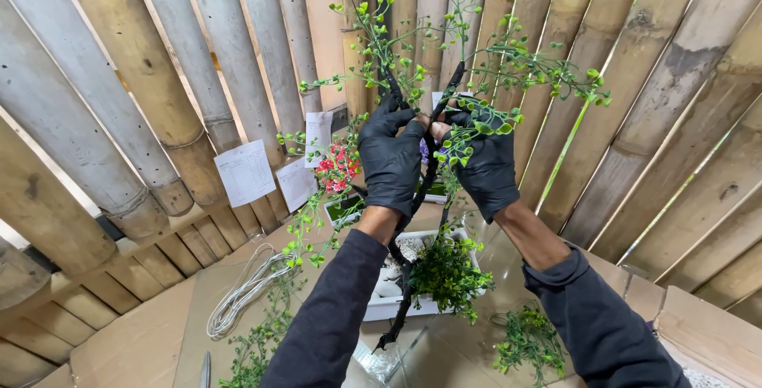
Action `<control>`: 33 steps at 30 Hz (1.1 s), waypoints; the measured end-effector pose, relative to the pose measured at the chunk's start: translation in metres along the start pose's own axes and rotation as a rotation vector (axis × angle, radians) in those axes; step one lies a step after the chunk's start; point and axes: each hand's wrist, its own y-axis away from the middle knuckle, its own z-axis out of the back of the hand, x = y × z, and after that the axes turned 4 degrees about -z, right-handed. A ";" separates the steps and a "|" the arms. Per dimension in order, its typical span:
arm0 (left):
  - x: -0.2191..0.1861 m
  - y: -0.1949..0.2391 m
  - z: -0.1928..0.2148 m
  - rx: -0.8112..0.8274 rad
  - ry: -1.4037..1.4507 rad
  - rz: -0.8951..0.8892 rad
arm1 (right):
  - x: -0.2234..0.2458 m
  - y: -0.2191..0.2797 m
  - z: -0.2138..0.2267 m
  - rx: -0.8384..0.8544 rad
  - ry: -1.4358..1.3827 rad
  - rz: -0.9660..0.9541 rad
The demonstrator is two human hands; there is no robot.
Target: The person is securing small artificial plant sprigs to the branches of a decorative tree using thin wire to complete a floral arrangement.
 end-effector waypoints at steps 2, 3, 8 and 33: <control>0.002 0.001 -0.003 0.000 0.006 0.007 | 0.005 0.001 -0.001 0.010 0.011 0.005; 0.001 0.002 -0.003 -0.001 0.005 0.007 | 0.004 0.001 -0.001 0.011 0.011 0.004; 0.007 0.006 -0.012 -0.047 0.107 0.073 | -0.011 -0.002 0.002 -0.006 -0.086 -0.028; 0.001 0.023 -0.025 -0.125 0.016 0.037 | -0.046 -0.009 0.028 0.129 -0.521 -0.144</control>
